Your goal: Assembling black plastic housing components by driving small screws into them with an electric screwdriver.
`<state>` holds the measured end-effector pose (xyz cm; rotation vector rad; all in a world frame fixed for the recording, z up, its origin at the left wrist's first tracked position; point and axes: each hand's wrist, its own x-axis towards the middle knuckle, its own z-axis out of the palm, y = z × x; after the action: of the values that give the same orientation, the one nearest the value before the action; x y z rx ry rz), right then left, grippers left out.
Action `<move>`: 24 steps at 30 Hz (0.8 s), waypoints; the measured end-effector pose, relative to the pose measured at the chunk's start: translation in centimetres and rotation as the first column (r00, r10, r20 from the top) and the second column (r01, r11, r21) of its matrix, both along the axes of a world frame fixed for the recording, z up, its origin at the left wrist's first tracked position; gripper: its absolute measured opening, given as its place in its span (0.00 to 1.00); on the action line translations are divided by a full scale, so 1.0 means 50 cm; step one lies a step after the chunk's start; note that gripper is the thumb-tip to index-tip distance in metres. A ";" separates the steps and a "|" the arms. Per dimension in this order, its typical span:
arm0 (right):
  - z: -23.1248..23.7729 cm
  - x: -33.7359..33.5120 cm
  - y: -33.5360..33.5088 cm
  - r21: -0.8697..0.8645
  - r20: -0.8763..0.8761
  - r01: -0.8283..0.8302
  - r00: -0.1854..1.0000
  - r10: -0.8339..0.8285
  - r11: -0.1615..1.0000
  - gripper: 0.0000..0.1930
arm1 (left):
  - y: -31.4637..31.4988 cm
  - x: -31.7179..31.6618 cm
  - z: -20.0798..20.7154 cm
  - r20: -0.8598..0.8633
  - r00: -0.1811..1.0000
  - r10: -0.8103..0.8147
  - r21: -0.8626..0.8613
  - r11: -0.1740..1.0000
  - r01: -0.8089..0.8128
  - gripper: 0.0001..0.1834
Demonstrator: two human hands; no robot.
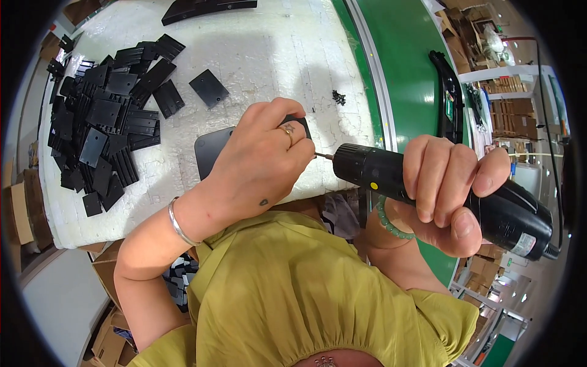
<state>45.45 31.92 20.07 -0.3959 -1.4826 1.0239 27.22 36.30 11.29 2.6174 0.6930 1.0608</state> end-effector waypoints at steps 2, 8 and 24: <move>-0.003 -0.008 0.001 0.023 0.017 0.010 1.000 -0.010 1.000 0.14 | -0.007 -0.002 0.003 -0.019 1.000 0.009 -0.011 1.000 -0.009 0.03; -0.025 -0.030 0.000 0.051 0.038 0.033 0.999 -0.035 0.998 0.14 | -0.014 -0.027 0.045 0.005 1.000 0.027 0.022 0.999 -0.027 0.04; 0.011 -0.025 -0.020 0.069 -0.257 0.031 0.966 -0.012 0.997 0.14 | -0.022 -0.042 0.004 0.362 0.927 0.095 -0.263 0.965 0.003 0.07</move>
<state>44.22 30.90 20.61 -0.2176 -1.2759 0.9625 25.11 35.18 11.50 2.1067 0.7471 1.3321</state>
